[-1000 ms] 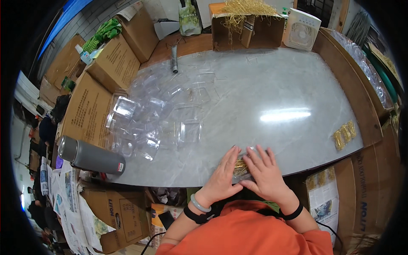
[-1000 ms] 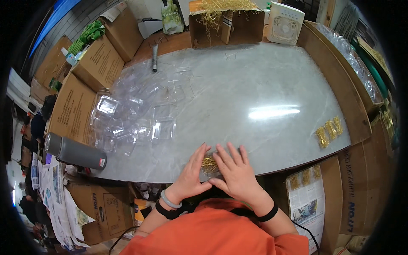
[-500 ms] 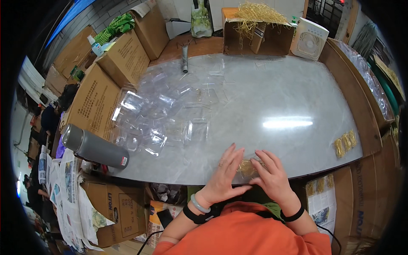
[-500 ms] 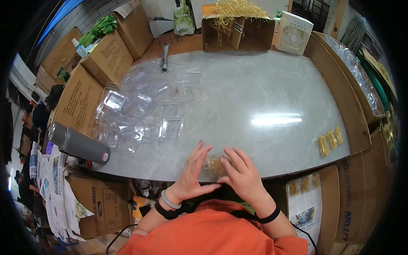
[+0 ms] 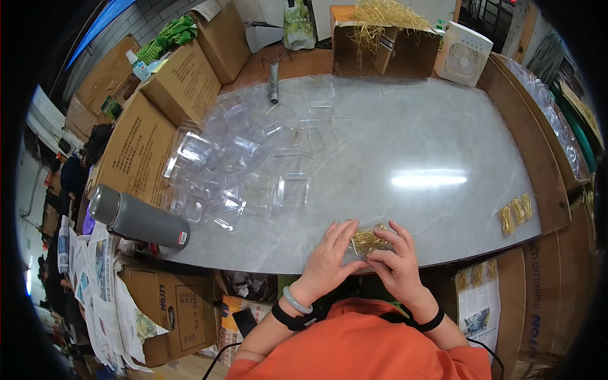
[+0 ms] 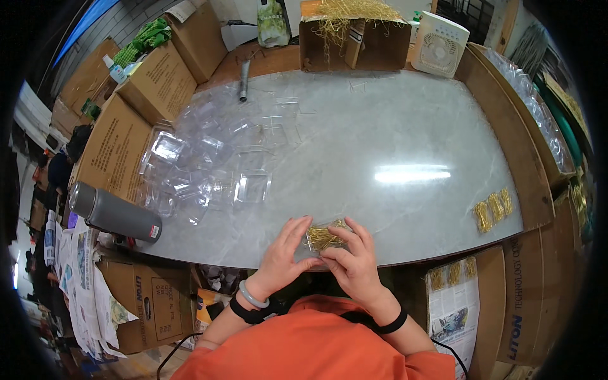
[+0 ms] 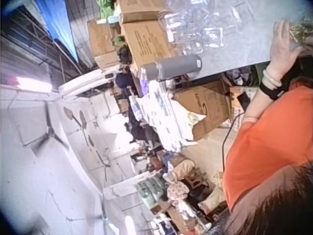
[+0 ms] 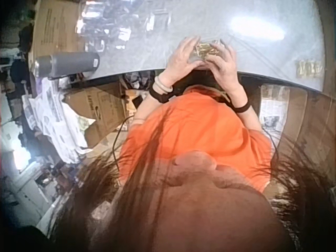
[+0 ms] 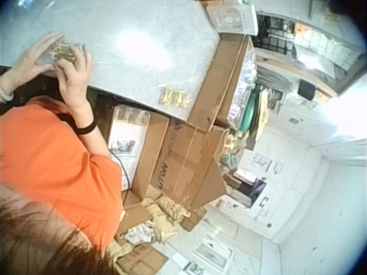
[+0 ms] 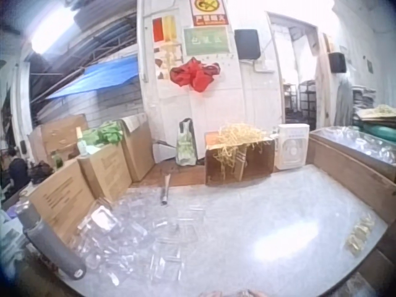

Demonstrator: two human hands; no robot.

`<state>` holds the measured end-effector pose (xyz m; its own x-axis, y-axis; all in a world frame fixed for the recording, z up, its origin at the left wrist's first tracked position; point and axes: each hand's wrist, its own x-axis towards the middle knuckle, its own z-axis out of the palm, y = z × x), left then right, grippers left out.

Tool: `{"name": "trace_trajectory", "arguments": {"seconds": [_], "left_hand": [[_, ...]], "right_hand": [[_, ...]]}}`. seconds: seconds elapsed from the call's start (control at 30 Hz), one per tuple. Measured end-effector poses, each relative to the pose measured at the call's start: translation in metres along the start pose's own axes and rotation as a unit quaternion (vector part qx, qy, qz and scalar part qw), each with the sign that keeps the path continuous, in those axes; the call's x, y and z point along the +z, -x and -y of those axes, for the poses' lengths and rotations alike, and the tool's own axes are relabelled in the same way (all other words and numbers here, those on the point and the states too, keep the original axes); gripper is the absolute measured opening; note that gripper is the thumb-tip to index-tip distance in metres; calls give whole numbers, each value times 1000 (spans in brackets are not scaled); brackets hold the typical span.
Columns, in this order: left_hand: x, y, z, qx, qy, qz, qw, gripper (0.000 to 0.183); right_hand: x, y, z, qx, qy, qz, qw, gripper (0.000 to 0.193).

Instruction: The user is organizing and grouping gold twist ties from a box onto a table.

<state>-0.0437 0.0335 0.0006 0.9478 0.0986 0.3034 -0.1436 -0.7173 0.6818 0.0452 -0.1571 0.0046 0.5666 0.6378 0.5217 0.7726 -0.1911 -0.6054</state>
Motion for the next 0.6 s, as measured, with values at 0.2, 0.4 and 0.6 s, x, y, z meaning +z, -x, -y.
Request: {"name": "trace_trajectory", "arguments": {"seconds": [0.2, 0.4, 0.6], "left_hand": [[-3, -2, -3, 19, -10, 4, 1000, 81], [-5, -3, -6, 33, -8, 12, 999, 80], [-6, 1, -5, 0, 17, 12, 1000, 81]], "right_hand": [[-9, -4, 6, 70, 47, -72, 994, 20], [-5, -3, -5, 13, 183, 12, 983, 38], [-19, -12, 15, 36, 114, 136, 983, 59]]}}
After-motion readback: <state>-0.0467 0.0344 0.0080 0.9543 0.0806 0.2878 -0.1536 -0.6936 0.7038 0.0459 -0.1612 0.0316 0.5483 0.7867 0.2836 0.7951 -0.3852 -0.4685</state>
